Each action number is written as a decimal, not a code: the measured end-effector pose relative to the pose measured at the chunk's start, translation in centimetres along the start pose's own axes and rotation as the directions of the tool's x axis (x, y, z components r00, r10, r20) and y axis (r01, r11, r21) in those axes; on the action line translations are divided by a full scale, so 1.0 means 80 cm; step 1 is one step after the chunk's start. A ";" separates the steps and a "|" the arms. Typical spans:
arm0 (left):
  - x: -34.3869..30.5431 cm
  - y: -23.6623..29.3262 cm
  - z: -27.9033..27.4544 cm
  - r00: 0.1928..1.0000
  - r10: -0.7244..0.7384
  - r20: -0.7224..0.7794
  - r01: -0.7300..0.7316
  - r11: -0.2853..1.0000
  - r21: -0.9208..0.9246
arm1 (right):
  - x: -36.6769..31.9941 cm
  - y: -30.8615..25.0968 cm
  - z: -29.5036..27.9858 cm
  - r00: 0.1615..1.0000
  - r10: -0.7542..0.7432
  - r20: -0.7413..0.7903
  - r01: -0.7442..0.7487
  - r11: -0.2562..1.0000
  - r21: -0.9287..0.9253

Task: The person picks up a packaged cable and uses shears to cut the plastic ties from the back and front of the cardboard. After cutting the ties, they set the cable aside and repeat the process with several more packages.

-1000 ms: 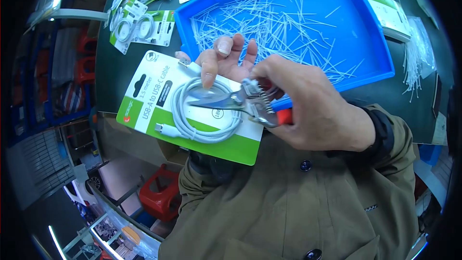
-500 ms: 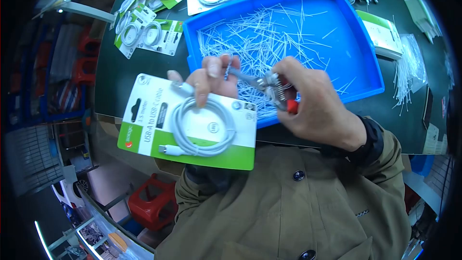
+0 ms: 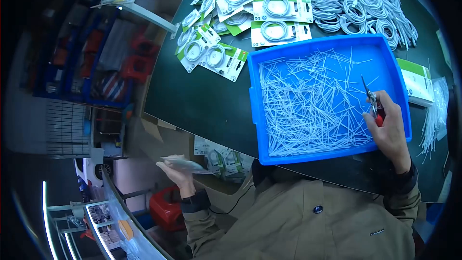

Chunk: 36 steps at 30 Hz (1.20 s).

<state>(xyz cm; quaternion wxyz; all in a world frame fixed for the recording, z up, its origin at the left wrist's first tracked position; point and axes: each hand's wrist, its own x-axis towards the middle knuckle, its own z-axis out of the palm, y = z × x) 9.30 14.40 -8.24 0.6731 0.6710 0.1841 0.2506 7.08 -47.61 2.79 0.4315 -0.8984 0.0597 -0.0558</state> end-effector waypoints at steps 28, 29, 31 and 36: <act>0.158 0.072 0.425 -0.078 -0.040 0.996 -0.996 -0.034 -0.080 | -0.001 0.028 0.000 0.988 -0.122 0.094 0.117 0.992 0.052; 0.156 0.069 0.423 -0.052 -0.040 0.998 -0.998 -0.022 -0.053 | -0.002 0.029 0.000 0.988 -0.126 0.092 0.121 0.991 0.053; 0.156 0.064 0.423 -0.012 0.019 1.000 -0.999 0.035 -0.013 | -0.001 0.030 0.001 0.987 -0.140 0.083 0.135 0.989 0.055; 0.165 0.051 0.422 0.148 0.124 0.981 -0.981 0.142 0.130 | -0.001 0.031 0.003 0.984 -0.164 0.064 0.160 0.986 0.054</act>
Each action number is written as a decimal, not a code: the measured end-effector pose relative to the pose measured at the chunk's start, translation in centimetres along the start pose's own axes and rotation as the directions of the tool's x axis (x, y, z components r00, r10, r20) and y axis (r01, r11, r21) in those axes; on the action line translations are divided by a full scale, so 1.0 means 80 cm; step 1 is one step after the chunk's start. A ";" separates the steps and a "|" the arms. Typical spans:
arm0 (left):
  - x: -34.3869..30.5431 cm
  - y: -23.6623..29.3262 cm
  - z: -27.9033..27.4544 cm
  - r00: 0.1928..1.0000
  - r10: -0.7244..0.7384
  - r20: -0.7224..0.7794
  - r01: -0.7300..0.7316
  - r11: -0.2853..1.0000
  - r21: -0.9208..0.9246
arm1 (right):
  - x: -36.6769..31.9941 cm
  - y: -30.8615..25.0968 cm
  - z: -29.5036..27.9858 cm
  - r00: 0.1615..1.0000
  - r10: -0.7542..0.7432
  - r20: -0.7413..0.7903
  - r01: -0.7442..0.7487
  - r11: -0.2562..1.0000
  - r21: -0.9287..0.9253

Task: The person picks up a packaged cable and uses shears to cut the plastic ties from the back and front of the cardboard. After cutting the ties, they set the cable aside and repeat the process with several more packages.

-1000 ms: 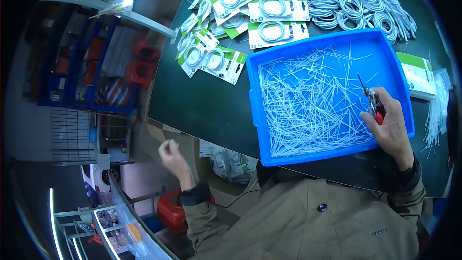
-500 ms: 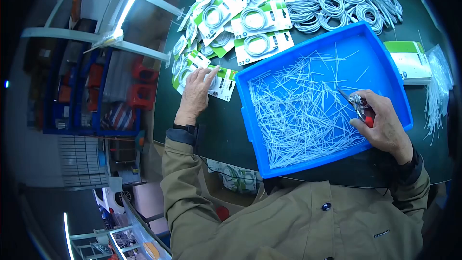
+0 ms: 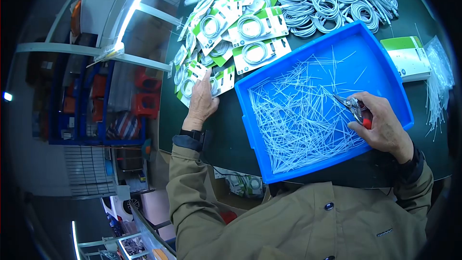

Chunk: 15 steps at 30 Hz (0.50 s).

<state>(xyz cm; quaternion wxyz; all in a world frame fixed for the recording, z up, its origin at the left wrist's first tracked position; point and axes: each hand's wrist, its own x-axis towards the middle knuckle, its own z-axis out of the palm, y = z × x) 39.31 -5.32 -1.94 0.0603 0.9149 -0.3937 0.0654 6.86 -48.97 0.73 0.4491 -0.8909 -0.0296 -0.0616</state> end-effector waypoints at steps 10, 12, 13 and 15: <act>0.005 0.069 -0.094 0.837 -0.340 -0.429 0.228 0.929 -0.291 | -0.004 -0.020 -0.011 0.999 -0.013 0.029 0.015 0.999 -0.041; -0.001 0.109 -0.108 0.787 -0.481 -0.385 0.112 0.726 -0.678 | -0.008 -0.027 -0.008 0.999 -0.001 0.036 0.001 1.000 -0.022; -0.010 0.115 -0.111 0.794 -0.542 -0.276 0.091 0.555 -0.827 | -0.009 -0.032 -0.005 0.999 0.007 0.038 -0.006 1.000 -0.022; -0.023 0.157 -0.123 0.784 -0.613 -0.096 0.046 0.213 -0.976 | -0.010 -0.040 -0.002 1.000 -0.019 0.025 0.020 0.999 -0.033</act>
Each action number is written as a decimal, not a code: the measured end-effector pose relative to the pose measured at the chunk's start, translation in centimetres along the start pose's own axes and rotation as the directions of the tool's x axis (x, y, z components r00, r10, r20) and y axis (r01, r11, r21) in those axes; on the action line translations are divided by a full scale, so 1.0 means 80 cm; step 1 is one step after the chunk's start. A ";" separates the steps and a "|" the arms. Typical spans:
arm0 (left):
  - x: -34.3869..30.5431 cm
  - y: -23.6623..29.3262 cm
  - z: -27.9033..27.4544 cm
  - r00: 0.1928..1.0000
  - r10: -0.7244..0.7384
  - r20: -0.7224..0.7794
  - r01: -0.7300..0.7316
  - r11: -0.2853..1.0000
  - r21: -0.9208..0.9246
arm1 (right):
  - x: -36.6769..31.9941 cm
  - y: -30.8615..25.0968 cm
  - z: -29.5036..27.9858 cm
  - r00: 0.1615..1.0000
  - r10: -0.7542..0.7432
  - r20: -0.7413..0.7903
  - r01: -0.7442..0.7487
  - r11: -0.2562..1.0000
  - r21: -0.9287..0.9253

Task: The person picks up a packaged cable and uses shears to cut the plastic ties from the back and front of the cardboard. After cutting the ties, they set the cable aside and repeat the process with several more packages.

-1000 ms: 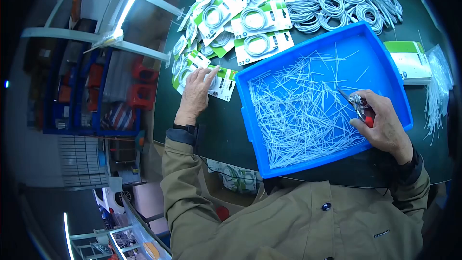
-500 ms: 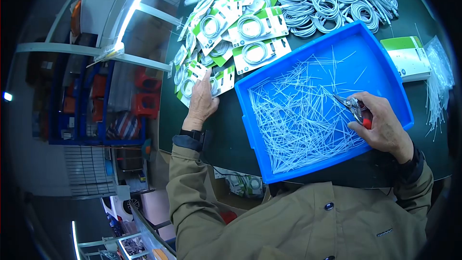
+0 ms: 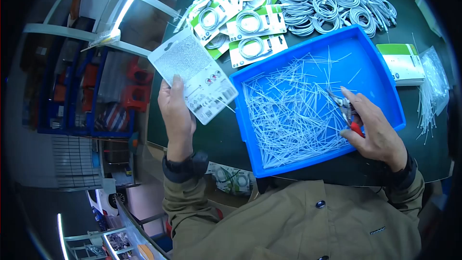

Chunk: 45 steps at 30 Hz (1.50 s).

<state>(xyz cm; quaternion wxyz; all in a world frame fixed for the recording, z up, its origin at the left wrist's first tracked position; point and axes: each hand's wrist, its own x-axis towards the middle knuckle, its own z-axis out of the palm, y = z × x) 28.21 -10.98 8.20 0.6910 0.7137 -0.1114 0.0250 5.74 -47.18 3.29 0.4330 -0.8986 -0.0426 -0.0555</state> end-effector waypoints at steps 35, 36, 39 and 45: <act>-0.220 -0.033 0.191 0.985 -0.168 0.042 0.172 0.919 -0.354 | -0.061 -0.041 0.041 0.997 -0.068 -0.043 0.054 0.962 -0.268; -0.222 -0.035 0.193 0.984 -0.174 0.044 0.178 0.919 -0.353 | -0.065 -0.039 0.042 0.997 -0.059 -0.056 0.043 0.966 -0.255; -0.222 -0.041 0.195 0.979 -0.198 0.053 0.204 0.924 -0.323 | -0.077 -0.030 0.044 0.998 -0.004 -0.058 -0.009 0.975 -0.222; -0.214 -0.040 0.184 0.954 -0.294 0.063 0.295 0.881 -0.369 | -0.106 -0.026 0.035 0.999 0.041 0.025 -0.039 0.995 -0.093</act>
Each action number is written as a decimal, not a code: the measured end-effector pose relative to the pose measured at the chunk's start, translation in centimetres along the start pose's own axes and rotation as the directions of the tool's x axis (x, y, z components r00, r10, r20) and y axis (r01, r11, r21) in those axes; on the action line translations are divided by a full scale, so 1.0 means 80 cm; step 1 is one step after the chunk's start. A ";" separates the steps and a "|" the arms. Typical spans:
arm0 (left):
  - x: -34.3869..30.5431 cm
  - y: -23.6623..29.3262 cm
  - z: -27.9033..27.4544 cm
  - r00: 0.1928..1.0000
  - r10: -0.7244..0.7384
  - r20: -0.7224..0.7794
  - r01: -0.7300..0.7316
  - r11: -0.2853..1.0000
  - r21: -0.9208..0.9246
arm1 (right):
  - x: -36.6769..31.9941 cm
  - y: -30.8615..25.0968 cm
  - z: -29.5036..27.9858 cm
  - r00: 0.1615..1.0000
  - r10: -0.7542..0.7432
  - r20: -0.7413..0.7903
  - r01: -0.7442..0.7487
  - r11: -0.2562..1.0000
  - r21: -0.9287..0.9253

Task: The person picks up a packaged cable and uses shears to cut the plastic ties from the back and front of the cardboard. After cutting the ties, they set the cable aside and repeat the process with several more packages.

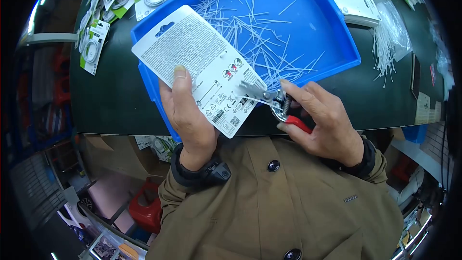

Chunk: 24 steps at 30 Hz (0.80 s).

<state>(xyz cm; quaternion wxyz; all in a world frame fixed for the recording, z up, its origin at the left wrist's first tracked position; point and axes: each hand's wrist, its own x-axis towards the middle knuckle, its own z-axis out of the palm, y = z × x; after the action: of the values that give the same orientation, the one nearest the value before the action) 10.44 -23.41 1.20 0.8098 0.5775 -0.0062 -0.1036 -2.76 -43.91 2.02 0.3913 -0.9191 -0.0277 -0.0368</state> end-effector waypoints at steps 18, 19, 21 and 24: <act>0.001 -0.009 0.008 0.998 0.019 -0.055 -0.019 1.000 0.007 | -0.002 0.002 0.009 0.997 -0.071 -0.004 0.071 0.997 -0.044; 0.002 -0.012 0.006 0.998 0.031 -0.051 -0.030 0.999 0.024 | -0.003 0.003 0.011 0.998 -0.065 -0.004 0.065 0.997 -0.033; 0.001 -0.017 0.003 0.997 0.058 -0.043 -0.055 0.996 0.064 | -0.006 0.005 0.013 0.999 -0.049 -0.011 0.049 0.999 -0.002; 0.002 -0.019 0.003 0.999 0.040 -0.001 -0.040 0.999 0.019 | -0.002 -0.002 0.008 1.000 -0.021 0.006 0.020 0.999 0.046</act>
<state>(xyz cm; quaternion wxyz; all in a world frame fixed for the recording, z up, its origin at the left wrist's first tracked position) 10.36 -24.16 -0.12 0.8061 0.5851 -0.0182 -0.0867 -2.87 -43.33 1.68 0.4120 -0.9096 -0.0392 -0.0371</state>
